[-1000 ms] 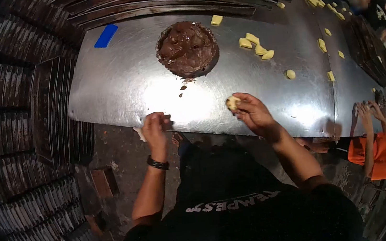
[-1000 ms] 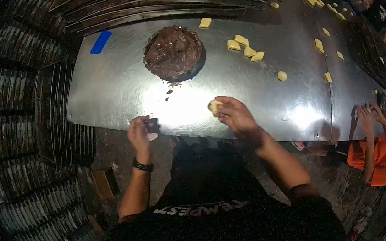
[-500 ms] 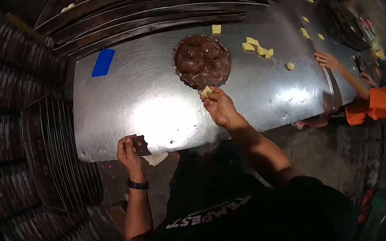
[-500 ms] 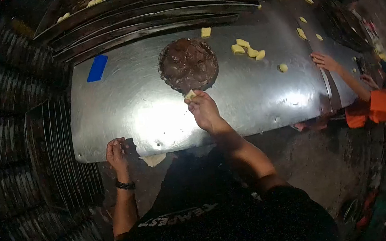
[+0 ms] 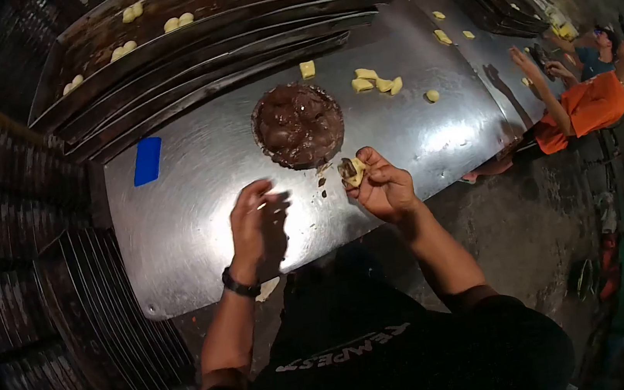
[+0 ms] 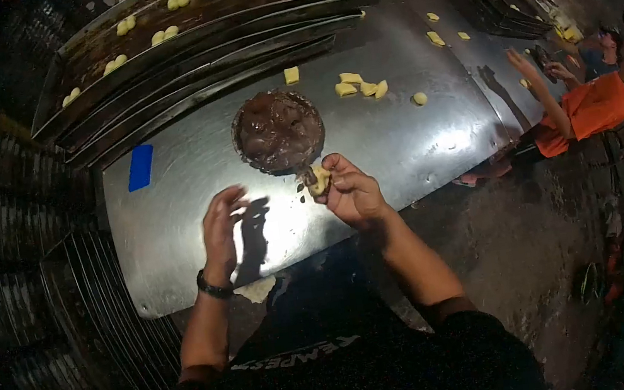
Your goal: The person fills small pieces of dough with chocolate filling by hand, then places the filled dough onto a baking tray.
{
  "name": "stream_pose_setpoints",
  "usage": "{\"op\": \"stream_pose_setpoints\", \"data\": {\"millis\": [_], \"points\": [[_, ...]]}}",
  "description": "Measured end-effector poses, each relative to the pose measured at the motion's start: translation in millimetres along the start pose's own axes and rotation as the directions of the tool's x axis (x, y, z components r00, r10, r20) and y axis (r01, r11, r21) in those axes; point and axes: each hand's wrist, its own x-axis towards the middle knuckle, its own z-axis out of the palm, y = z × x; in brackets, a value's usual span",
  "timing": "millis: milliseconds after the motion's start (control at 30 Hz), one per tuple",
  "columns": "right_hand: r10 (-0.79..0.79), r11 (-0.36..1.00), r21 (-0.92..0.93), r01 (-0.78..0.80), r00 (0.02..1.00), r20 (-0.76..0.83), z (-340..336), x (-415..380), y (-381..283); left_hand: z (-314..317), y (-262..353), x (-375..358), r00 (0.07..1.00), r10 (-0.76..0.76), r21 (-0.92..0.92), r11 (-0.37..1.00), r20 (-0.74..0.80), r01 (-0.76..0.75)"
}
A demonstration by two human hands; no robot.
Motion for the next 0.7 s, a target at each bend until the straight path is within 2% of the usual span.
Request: {"op": "stream_pose_setpoints", "data": {"millis": [33, 67, 133, 200, 233, 333, 367, 467, 500, 600, 633, 700], "points": [[0.019, 1.000, 0.013, -0.019, 1.000, 0.005, 3.6, -5.4, -1.1, 11.9, -3.1, 10.6, 0.987, 0.002, 0.052, 0.999, 0.162, -0.011], [0.041, 0.999, 0.026, -0.041, 0.999, 0.012, 6.3, -10.3, -2.6, 20.5, -8.5, 22.2, 0.957, -0.020, 0.197, 0.980, 0.290, -0.039], [0.088, 0.995, -0.039, -0.088, 0.996, 0.002, 5.8, -17.9, -7.5, 47.0, -19.4, 28.2, 0.904, -0.055, 0.213, 0.976, 0.424, -0.041], [0.112, 0.987, -0.111, -0.113, 0.994, -0.018, -2.0, -22.4, -15.8, 63.3, -27.2, 33.1, 0.823, 0.077, 0.388, 0.855, 0.563, -0.345], [0.162, 0.983, -0.102, -0.152, 0.982, 0.097, -13.8, -20.0, -23.2, 73.0, -36.5, 29.7, 0.866, 0.123, 0.344, 0.884, 0.485, -0.318], [0.198, 0.963, -0.171, -0.210, 0.977, -0.082, -37.5, -28.2, -37.6, 93.9, -58.2, 22.4, 0.950, -0.032, 0.157, 0.987, 0.312, -0.018], [0.253, 0.951, -0.163, -0.263, 0.964, -0.079, -41.5, -28.3, -47.2, 102.9, -67.0, 19.9, 0.972, -0.010, 0.108, 0.994, 0.236, -0.016], [0.338, 0.917, -0.204, -0.343, 0.939, -0.057, -66.7, -28.2, -73.4, 125.9, -94.7, 19.7, 0.984, 0.143, 0.197, 0.967, 0.102, -0.161], [0.317, 0.916, -0.216, -0.338, 0.940, -0.126, -72.6, -30.4, -81.5, 138.2, -105.5, 20.7, 0.998, 0.064, -0.033, 0.997, 0.010, -0.064], [0.471, 0.837, -0.262, -0.480, 0.876, -0.101, -108.9, -34.9, -119.0, 176.9, -129.5, 25.7, 0.998, -0.059, -0.452, 0.890, 0.011, 0.057], [0.514, 0.797, -0.298, -0.525, 0.849, -0.123, -116.0, -37.0, -133.7, 184.6, -140.0, 24.9, 0.995, -0.101, -0.477, 0.874, 0.007, 0.092], [0.568, 0.748, -0.249, -0.615, 0.787, -0.240, -118.6, -41.7, -164.3, 202.6, -155.0, 19.3, 0.975, -0.171, -0.422, 0.902, -0.144, 0.096]]}}
